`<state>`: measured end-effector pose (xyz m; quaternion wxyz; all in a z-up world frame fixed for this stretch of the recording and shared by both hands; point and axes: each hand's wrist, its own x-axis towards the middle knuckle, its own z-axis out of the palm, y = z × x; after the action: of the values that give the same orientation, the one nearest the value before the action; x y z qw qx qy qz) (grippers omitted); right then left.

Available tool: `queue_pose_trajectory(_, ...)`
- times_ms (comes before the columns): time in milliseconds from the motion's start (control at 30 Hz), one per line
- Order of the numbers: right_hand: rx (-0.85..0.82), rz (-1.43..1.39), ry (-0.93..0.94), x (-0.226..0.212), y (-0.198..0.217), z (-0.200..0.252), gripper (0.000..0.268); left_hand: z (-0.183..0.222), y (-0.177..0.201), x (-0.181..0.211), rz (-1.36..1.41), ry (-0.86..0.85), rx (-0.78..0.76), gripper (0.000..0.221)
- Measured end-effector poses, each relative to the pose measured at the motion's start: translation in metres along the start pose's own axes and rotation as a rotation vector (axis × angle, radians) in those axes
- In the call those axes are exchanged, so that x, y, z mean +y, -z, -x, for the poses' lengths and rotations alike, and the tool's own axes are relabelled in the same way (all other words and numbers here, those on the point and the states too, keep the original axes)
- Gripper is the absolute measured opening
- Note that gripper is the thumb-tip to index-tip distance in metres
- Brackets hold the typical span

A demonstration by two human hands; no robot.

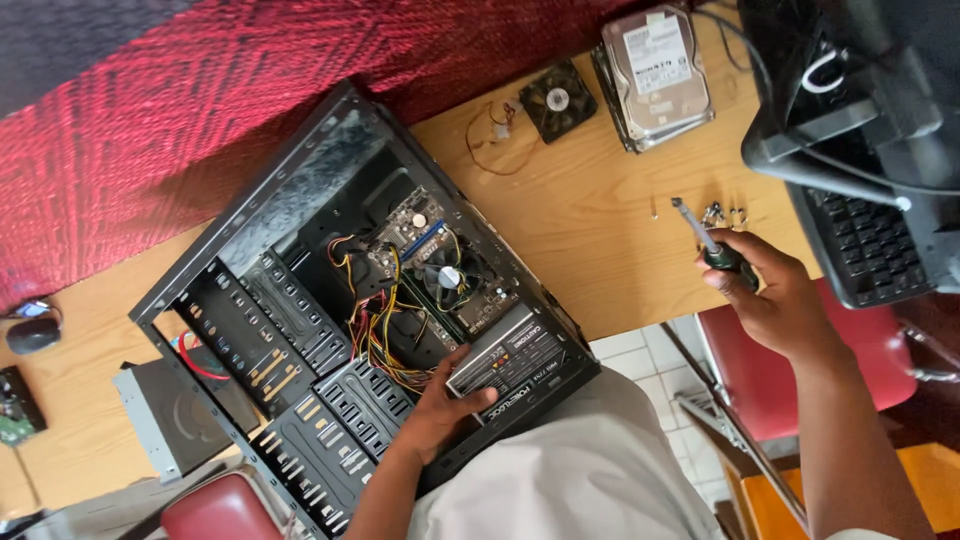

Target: The person positions a power supply unit inside a computer case and secures it using a screwdriver and screws.

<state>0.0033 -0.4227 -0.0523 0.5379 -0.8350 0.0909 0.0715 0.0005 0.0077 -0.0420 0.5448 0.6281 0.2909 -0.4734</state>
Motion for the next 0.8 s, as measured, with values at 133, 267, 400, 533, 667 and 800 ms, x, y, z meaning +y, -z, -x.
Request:
queue_pose_trajectory(133,-0.022,-0.063,-0.037,0.023,-0.012,-0.001,0.04,-0.018,0.005,-0.007,0.256,0.016,-0.108,0.113)
queue_pose_trajectory(267,-0.077,-0.117,-0.064,0.034,-0.019,-0.002,0.039,-0.022,0.001,-0.008,0.22,-0.023,-0.135,0.112)
queue_pose_trajectory(400,-0.065,-0.125,-0.002,0.047,-0.022,-0.005,0.036,-0.03,0.003,-0.026,0.327,-0.097,-0.076,0.11)
queue_pose_trajectory(533,-0.108,-0.049,0.003,0.069,-0.018,-0.007,0.041,-0.029,-0.002,-0.023,0.351,-0.157,-0.108,0.113)
queue_pose_trajectory(667,-0.217,0.192,0.123,0.083,-0.016,-0.015,0.063,-0.033,0.007,-0.033,0.375,-0.234,-0.2,0.108)
queue_pose_trajectory(800,-0.212,0.106,0.051,0.068,-0.016,-0.033,0.062,-0.029,0.008,-0.036,0.402,-0.21,-0.161,0.105)
